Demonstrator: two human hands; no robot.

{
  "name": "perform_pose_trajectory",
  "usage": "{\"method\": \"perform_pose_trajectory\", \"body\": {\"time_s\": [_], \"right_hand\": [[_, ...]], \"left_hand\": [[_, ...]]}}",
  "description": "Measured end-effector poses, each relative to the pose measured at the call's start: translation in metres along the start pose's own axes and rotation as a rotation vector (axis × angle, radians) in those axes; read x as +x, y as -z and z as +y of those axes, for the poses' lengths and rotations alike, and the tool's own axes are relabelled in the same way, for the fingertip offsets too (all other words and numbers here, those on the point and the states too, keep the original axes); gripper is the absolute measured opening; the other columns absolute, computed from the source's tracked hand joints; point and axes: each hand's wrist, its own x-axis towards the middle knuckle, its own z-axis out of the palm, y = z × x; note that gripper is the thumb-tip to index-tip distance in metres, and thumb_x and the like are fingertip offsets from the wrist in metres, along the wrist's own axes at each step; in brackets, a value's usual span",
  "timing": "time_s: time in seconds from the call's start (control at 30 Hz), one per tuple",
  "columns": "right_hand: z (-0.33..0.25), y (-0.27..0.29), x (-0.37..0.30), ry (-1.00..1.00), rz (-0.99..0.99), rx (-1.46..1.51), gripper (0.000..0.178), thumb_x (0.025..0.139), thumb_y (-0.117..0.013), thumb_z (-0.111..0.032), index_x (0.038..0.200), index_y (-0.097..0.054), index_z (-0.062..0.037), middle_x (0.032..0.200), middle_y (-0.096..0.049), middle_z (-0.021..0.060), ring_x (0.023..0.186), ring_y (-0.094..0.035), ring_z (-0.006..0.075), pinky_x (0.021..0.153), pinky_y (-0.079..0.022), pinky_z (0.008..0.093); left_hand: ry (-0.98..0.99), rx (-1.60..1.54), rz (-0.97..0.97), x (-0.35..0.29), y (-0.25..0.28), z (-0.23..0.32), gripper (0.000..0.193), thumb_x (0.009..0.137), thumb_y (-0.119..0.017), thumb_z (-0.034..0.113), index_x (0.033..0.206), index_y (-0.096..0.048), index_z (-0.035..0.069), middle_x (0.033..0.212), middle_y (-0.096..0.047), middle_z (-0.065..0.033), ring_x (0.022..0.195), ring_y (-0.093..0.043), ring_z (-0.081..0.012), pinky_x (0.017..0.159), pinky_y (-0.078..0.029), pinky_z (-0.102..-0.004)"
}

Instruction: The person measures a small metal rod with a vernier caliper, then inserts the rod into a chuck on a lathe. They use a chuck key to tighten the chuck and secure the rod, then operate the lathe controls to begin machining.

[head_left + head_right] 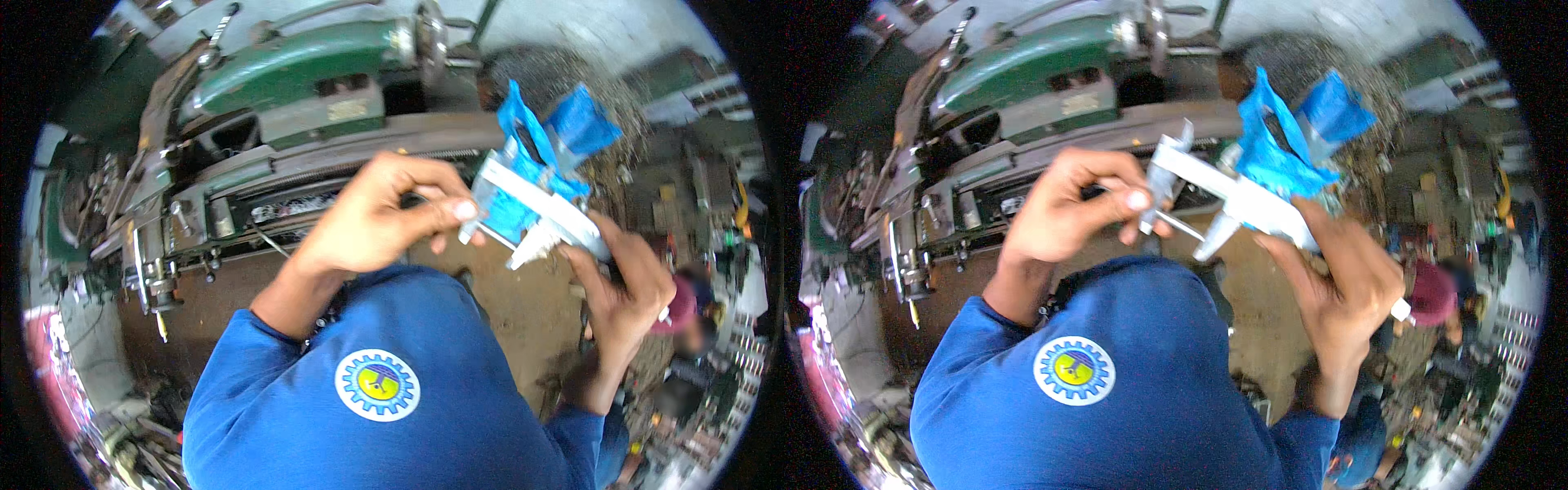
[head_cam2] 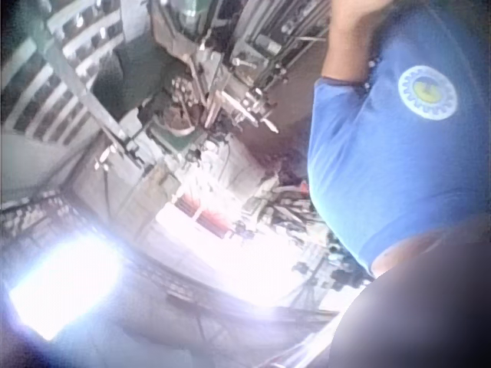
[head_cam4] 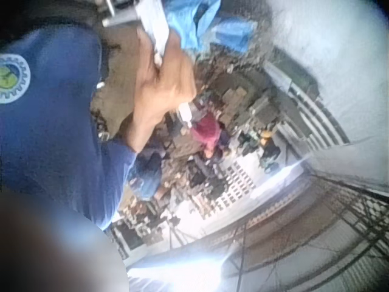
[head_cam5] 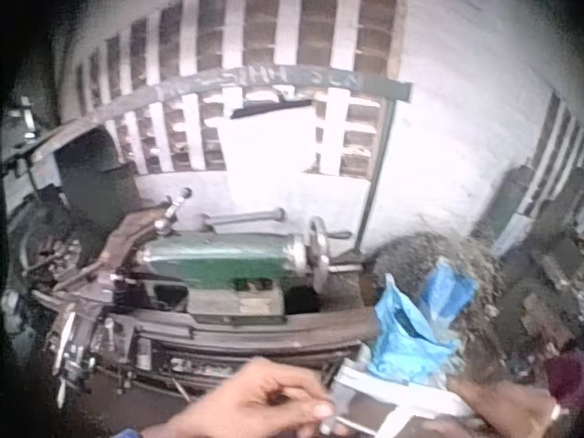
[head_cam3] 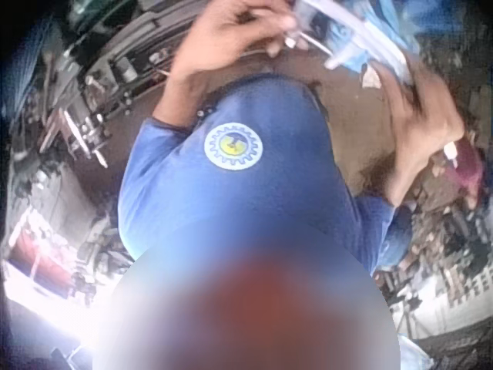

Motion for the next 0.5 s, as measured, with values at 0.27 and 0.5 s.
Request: {"method": "perform_pose_trajectory", "body": {"time_s": [0.27, 0.5], "right_hand": [[0.021, -0.031, -0.008, -0.132, 0.064, 0.136, 0.039, 0.068, -0.089, -0.013, 0.102, -0.074, 0.0009, 0.078, -0.069, 0.0156, 0.063, -0.063, 0.0195, 0.059, -0.049, 0.0313], [0.036, -0.037, -0.011, -0.102, 0.030, 0.188, 0.040, 0.070, -0.088, -0.021, 0.103, -0.074, -0.0031, 0.072, -0.065, 0.0124, 0.057, -0.058, 0.0186, 0.054, -0.046, 0.0304]], "left_hand": [[0.138, -0.073, -0.004, 0.007, 0.006, -0.018, 0.025, 0.099, -0.063, 0.022, 0.098, -0.071, -0.001, 0.088, -0.074, -0.0080, 0.065, -0.058, -0.0081, 0.061, -0.050, -0.0251], [0.125, 0.029, 0.124, 0.002, 0.009, -0.015, 0.024, 0.097, -0.062, 0.017, 0.102, -0.071, -0.005, 0.086, -0.074, -0.0131, 0.062, -0.059, -0.0108, 0.058, -0.050, -0.0256]]}}
